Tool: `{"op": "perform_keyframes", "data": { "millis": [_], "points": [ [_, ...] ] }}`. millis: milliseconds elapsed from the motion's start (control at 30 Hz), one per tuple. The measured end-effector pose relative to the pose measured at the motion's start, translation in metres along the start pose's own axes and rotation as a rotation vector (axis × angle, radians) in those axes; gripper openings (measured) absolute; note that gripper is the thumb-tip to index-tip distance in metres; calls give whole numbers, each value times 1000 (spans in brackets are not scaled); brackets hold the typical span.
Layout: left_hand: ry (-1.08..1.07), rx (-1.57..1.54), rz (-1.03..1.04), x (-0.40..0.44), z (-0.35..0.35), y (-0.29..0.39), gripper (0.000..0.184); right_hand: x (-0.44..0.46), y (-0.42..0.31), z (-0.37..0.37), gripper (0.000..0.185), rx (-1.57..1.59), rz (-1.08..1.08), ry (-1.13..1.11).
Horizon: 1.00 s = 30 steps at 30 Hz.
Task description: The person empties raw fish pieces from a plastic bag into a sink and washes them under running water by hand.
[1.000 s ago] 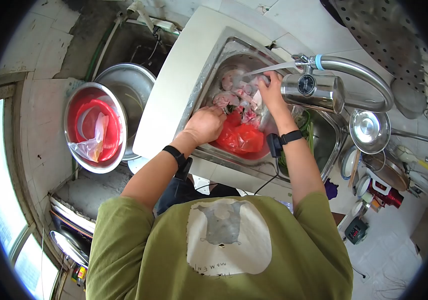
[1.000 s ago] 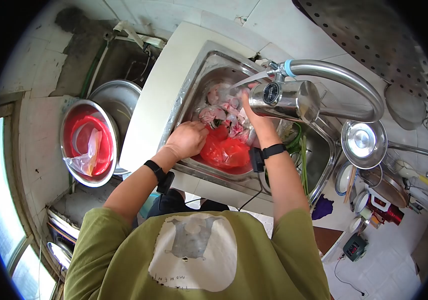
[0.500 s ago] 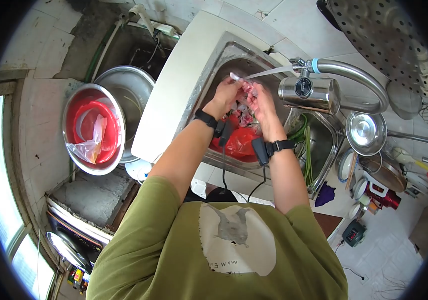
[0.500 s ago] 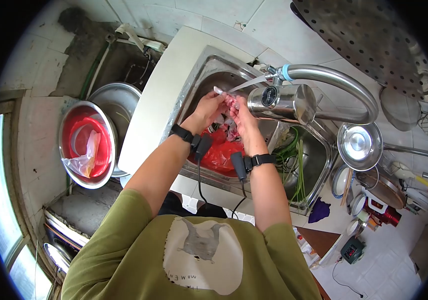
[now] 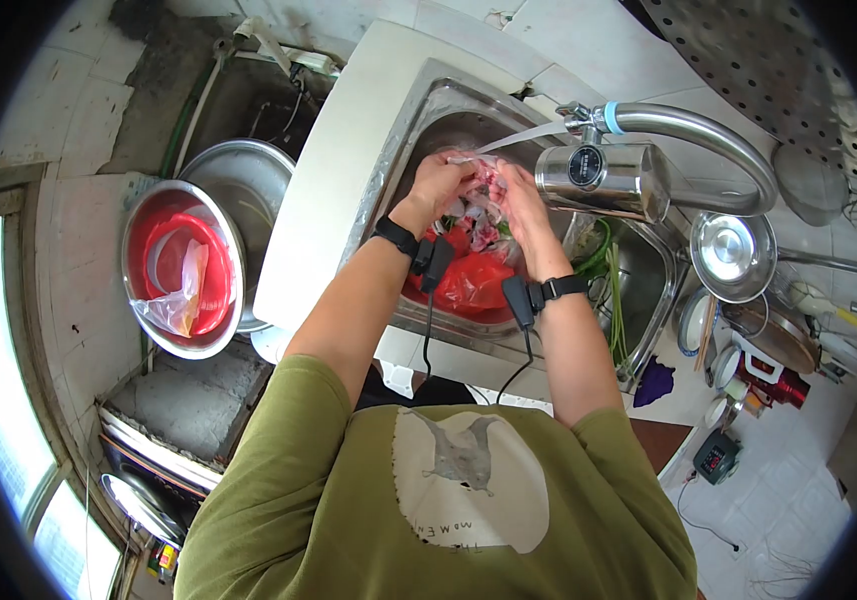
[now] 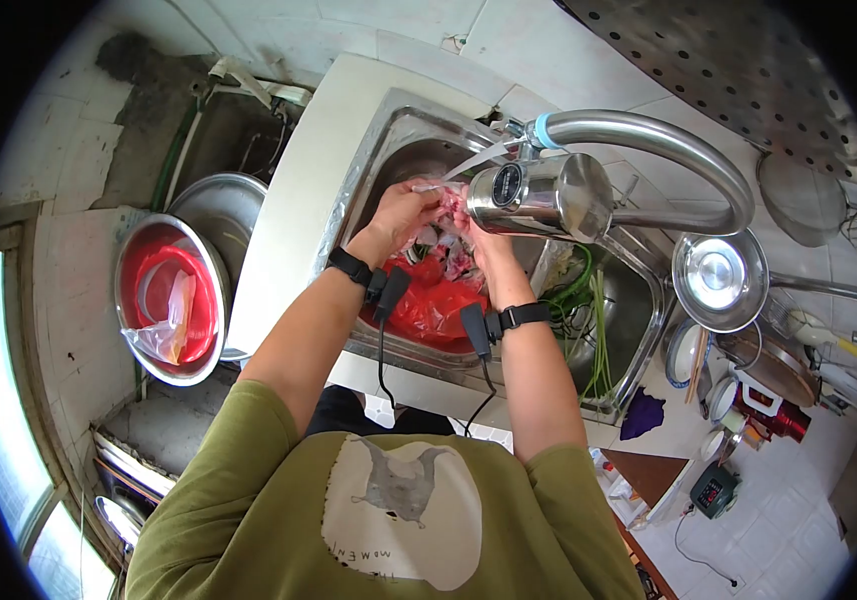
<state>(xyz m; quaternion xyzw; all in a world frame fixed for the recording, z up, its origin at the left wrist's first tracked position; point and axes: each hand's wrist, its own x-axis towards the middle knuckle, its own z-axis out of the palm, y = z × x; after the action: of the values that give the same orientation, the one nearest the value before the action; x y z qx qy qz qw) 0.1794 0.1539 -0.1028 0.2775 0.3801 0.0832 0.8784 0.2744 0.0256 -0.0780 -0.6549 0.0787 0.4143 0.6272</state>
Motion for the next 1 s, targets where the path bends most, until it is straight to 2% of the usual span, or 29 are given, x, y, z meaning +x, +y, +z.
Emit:
{"op": "perform_keyframes", "data": {
  "millis": [133, 200, 333, 400, 500, 633, 700, 733, 800, 900, 1000],
  "points": [
    [12, 112, 20, -3, -7, 9, 16, 11, -4, 6, 27, -108, 7, -70],
    [24, -75, 28, -2, -10, 7, 13, 12, -7, 12, 28, -78, 38, -63],
    [53, -205, -42, -3, -17, 8, 14, 12, -5, 17, 30, -132, -13, -106],
    [-36, -84, -99, -5, -19, 7, 15, 13, -2, 21, 31, -202, -34, -91],
    [-29, -7, -47, -1, -20, -2, 13, 12, 5, 24, 31, -283, -62, -78],
    [-34, -18, -57, 4, -28, -9, 10, 13, 13, 20, 35, -280, -56, -110],
    [-47, 38, -87, 4, -28, -6, 6, 5, 19, 25, 33, -336, -184, -68],
    [-46, 39, -88, 2, -27, -5, 6, 2, 19, 27, 33, -335, -183, -67],
    [-3, -72, -197, 0, -24, -3, 3, -1, 18, 30, 32, -316, -173, -35],
    [1, -63, -245, 1, -22, -3, 1, -1, 22, 27, 32, -366, -226, -29],
    [-30, -27, -200, 3, -22, -6, 1, -1, 26, 24, 31, -328, -228, 9]
  ]
}}
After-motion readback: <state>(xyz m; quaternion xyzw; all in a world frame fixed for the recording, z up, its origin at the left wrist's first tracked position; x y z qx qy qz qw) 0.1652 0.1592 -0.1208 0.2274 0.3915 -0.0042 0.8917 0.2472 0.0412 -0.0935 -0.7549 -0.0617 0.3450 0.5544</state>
